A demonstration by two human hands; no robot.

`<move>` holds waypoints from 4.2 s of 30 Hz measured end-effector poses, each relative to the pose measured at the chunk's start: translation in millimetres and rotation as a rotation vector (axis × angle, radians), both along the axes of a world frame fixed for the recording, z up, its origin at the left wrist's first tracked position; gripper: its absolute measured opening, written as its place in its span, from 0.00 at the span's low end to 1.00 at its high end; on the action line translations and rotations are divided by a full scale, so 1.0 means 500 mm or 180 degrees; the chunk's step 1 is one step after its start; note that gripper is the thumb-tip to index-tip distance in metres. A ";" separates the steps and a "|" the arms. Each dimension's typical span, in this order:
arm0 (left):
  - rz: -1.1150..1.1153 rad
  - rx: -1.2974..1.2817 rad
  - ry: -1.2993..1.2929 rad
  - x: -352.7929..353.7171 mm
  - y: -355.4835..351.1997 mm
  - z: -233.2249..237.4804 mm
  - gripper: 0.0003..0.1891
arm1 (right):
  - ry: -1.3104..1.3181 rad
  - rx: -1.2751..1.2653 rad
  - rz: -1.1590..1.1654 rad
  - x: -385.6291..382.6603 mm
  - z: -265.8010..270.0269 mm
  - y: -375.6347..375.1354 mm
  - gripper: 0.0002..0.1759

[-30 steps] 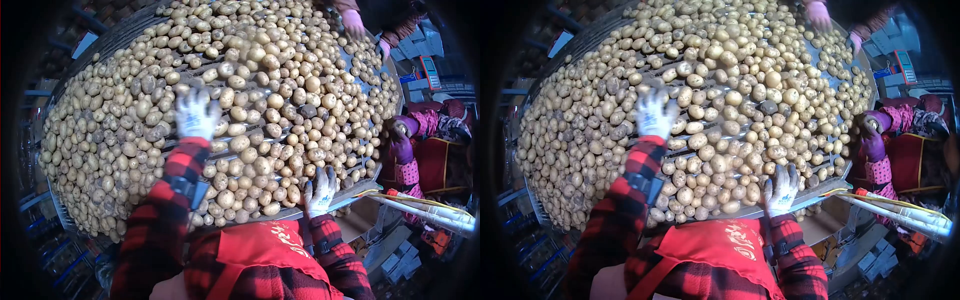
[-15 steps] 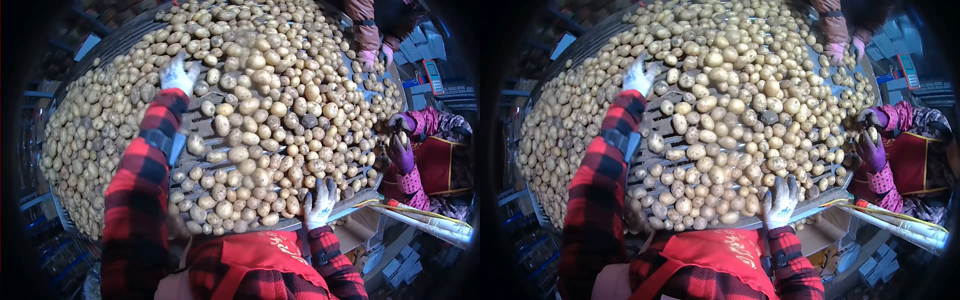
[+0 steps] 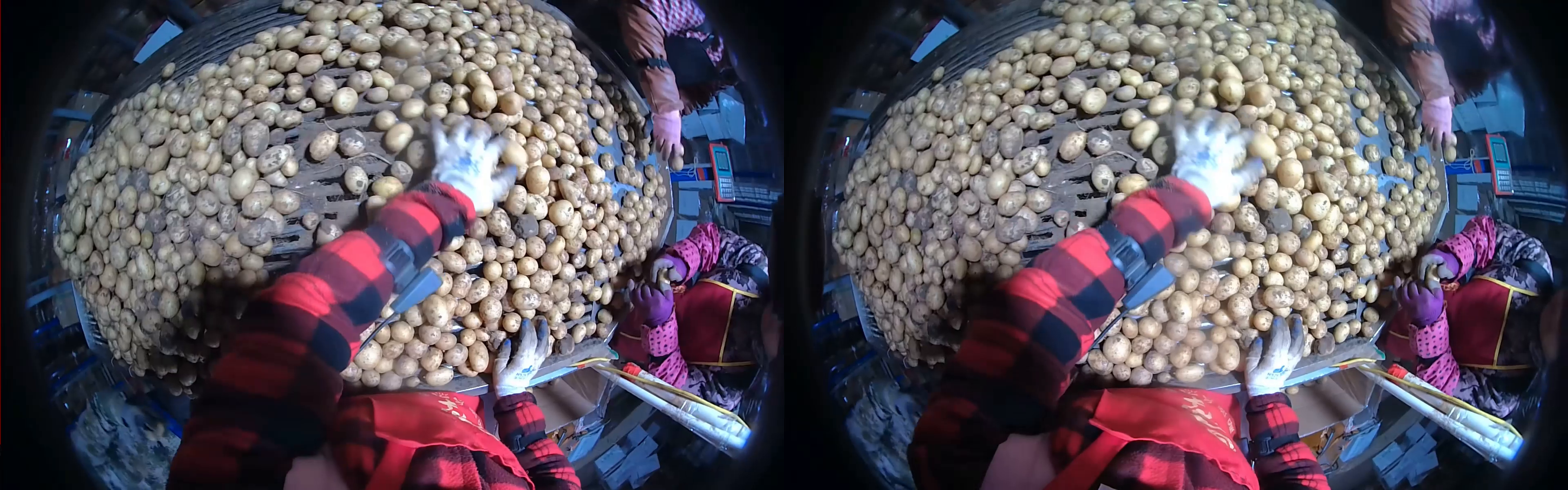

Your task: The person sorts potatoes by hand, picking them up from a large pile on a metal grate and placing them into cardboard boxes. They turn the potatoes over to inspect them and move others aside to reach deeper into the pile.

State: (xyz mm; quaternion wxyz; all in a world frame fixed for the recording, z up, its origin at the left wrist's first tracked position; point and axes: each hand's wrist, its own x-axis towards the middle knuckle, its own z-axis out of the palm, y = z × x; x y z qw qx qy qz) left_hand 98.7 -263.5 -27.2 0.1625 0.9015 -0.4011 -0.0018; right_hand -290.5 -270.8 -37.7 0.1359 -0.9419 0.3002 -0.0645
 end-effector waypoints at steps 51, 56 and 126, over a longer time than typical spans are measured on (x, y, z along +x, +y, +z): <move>0.1653 -0.1236 0.2012 -0.219 0.358 0.019 0.22 | -0.0710 0.2480 0.1829 0.328 -0.040 0.275 0.33; 0.0811 -0.2094 0.1682 -0.221 0.201 0.012 0.16 | -0.0582 0.2059 0.0637 0.378 -0.005 0.165 0.30; -0.1237 -0.0516 0.1242 -0.420 0.404 0.031 0.17 | -0.0774 0.5014 -0.1214 -0.005 0.142 -0.009 0.20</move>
